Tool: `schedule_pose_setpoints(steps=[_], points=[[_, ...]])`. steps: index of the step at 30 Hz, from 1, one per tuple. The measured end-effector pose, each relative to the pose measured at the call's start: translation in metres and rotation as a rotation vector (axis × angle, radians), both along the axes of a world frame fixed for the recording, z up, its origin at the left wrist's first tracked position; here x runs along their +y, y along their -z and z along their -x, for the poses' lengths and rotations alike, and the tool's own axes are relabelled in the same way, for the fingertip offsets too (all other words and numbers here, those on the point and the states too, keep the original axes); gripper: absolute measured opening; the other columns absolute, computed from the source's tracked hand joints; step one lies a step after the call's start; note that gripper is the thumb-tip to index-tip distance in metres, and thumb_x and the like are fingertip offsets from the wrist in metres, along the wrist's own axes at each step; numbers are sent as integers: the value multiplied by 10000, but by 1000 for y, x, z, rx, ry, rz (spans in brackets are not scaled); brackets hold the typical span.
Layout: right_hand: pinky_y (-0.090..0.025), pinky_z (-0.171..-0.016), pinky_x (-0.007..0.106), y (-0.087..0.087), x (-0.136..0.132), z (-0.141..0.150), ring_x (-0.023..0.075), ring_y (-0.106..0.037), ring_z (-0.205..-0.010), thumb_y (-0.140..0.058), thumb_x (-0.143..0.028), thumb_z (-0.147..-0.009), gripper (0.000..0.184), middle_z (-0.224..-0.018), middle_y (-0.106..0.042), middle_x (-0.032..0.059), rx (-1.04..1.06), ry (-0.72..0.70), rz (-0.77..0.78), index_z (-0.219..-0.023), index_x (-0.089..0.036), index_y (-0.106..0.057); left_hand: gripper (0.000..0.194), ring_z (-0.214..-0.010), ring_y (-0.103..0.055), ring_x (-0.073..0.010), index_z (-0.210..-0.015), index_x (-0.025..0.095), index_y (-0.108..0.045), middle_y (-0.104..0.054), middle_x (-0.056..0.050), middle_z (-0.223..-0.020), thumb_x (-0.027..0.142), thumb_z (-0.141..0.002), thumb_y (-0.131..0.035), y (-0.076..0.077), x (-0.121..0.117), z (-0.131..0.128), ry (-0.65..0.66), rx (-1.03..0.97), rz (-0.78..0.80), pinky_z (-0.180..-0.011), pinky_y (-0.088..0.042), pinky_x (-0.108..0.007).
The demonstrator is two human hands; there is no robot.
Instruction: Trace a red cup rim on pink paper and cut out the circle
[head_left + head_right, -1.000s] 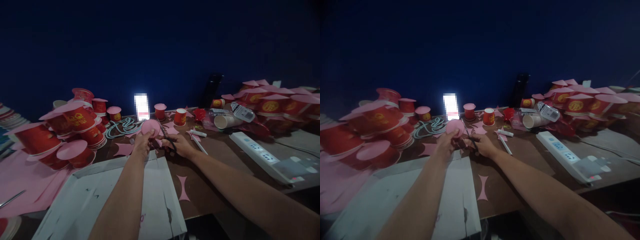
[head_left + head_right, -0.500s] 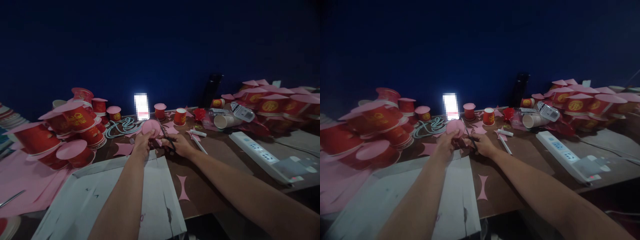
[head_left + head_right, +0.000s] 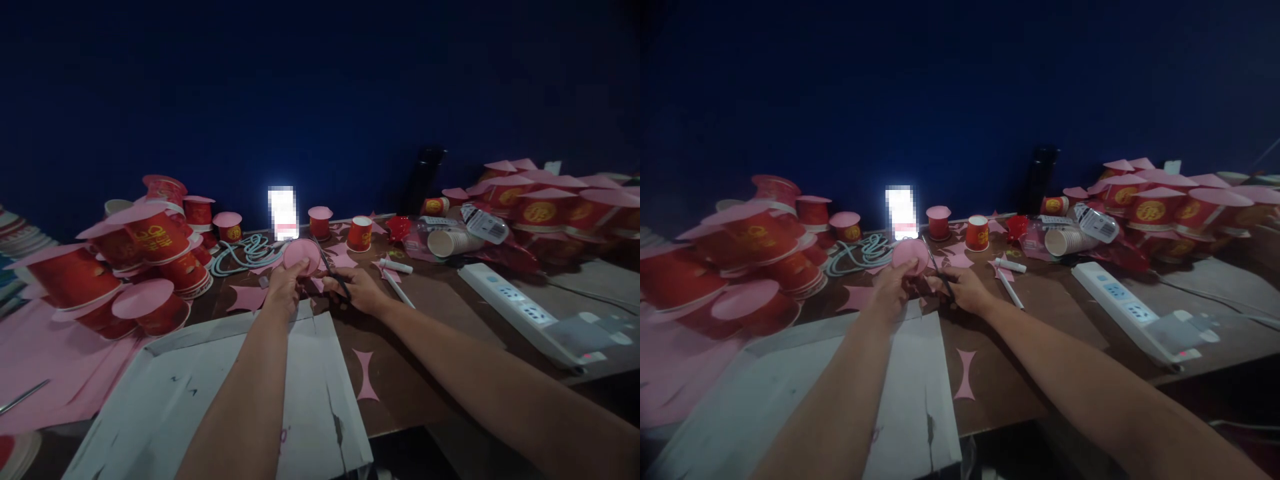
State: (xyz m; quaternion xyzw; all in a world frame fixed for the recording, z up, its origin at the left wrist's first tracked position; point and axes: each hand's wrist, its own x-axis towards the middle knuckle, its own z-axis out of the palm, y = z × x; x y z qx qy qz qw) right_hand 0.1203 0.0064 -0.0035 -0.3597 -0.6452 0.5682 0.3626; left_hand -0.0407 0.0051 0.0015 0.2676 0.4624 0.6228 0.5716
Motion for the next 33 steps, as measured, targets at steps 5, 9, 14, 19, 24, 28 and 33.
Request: schedule_pose_setpoints(steps=[5,9,14,19,24,28,33], points=[[-361,-413,194,0,0,0,91,-484,-471,-661,-516,-756,431,-569,-541,-28,-14,-5,-4,-983,-151,-684,317,-474,-602,-170,-795,115,-624,-653,-44,-615,277,-569,-776,2,2,0,-42,11,-5,-480,-505,-299],[-358,-404,194,2,1,0,93,-484,-473,-655,-528,-757,458,-567,-537,-29,-4,-5,-3,-1010,-147,-680,328,-479,-600,-162,-802,114,-627,-649,-37,-617,279,-563,-778,3,2,1,-39,5,-20,-483,-504,-291],[-358,-390,197,4,2,0,95,-478,-457,-664,-530,-747,465,-549,-528,-31,-4,8,6,-1011,-148,-682,361,-458,-584,-157,-821,119,-623,-638,-30,-594,304,-555,-783,3,2,1,-50,26,6,-447,-479,-273],[-354,-383,204,4,2,0,99,-470,-453,-657,-528,-753,440,-548,-535,-27,-24,9,-9,-977,-151,-688,325,-451,-572,-142,-796,127,-625,-633,-21,-580,295,-559,-772,0,1,0,-33,13,-8,-448,-471,-254],[-356,-389,210,4,2,0,100,-465,-449,-657,-532,-748,425,-543,-536,-29,-33,14,-8,-944,-156,-691,342,-454,-579,-149,-839,126,-631,-643,-27,-596,274,-561,-765,-1,-1,0,-45,2,10,-468,-482,-271],[-337,-392,201,4,2,0,95,-465,-453,-666,-528,-742,411,-539,-534,-26,-22,25,-17,-903,-151,-693,351,-452,-582,-157,-855,122,-637,-639,-27,-586,287,-572,-760,-2,-1,0,-30,7,17,-463,-483,-278],[-348,-387,202,1,1,0,93,-454,-441,-667,-523,-743,412,-532,-525,-32,-30,18,-25,-925,-155,-700,332,-438,-570,-144,-825,125,-627,-643,-24,-590,273,-561,-763,-2,-1,-1,-40,-21,-1,-436,-475,-261]])
